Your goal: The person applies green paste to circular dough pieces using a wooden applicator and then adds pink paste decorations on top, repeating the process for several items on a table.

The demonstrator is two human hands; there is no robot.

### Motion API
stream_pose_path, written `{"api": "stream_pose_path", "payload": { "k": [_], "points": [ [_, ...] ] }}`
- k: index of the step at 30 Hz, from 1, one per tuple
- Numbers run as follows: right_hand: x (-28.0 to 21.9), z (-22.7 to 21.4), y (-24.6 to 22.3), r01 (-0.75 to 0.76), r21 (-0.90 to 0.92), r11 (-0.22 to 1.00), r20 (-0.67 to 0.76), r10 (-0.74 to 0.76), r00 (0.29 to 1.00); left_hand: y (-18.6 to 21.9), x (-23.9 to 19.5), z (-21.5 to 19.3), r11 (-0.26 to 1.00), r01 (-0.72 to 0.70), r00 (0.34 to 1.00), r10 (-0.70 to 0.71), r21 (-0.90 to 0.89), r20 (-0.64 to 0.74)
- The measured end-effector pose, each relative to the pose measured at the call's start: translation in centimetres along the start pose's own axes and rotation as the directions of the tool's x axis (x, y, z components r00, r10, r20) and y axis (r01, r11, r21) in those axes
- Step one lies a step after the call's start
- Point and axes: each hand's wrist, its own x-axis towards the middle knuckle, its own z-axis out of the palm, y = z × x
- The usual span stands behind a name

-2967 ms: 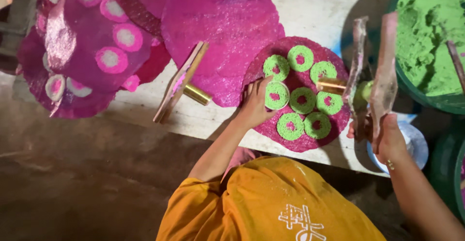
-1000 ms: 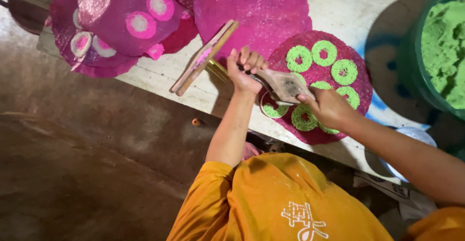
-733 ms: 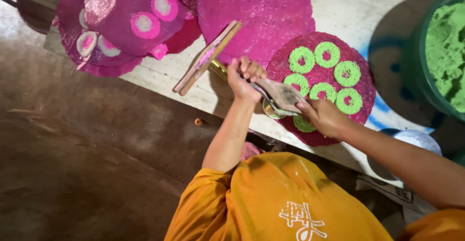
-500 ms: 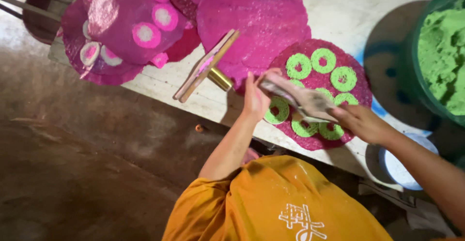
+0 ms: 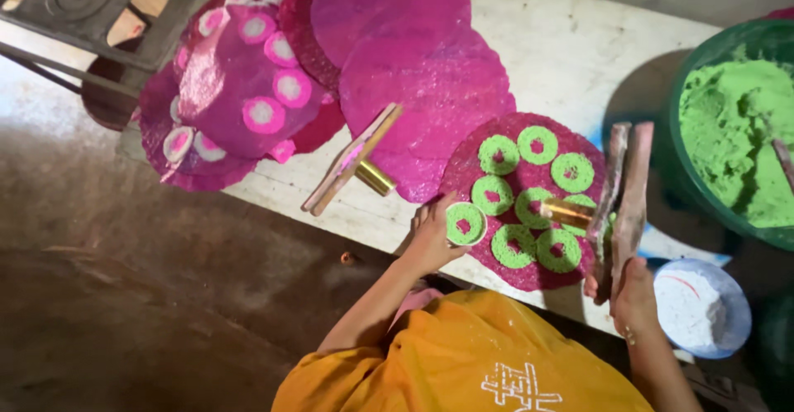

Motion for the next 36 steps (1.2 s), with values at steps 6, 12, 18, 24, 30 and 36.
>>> {"api": "stream_pose_path", "payload": {
  "k": [6, 12, 18, 24, 30, 36],
  "points": [
    [1.6, 0.1, -1.3, -0.066, -0.162, 0.985, -0.161, 0.039, 0.986, 1.2, 5.7, -6.2, 0.977, 0.140, 0.972, -0.167, -0.162, -0.166],
    [12.9, 5.5, -2.4, 0.182, -0.108, 0.977, -0.074, -0.191, 0.979, 1.8, 10.3, -10.2, 0.993, -0.079, 0.871, 0.111, 0.087, -0.479],
    [23.1, 15.8, -5.7, 0.207, -0.468, 0.859, 0.003, -0.232, 0.973, -5.2, 2.7, -4.8, 0.578, 0.219, 0.555, -0.736, -0.786, -0.387],
    [32.3, 25.4, -7.0, 0.319, -0.732, 0.602, 0.070, -0.399, 0.914, -11.1, 5.9, -3.9, 0.363, 0.012, 0.635, -0.723, -0.932, -0.274],
    [32.0, 31.4, -11.2, 0.255, -0.889, 0.381, 0.149, -0.287, 0.946, -10.1, 9.7, -5.2, 0.337, -0.036, 0.600, -0.745, -0.941, -0.290],
    [21.9, 32.3, -19.0, 0.704, -0.451, 0.548, 0.838, -0.012, 0.546, -5.6, 5.5, -12.5, 0.774, -0.185, 0.836, -0.200, -0.605, -0.511]
  ]
}}
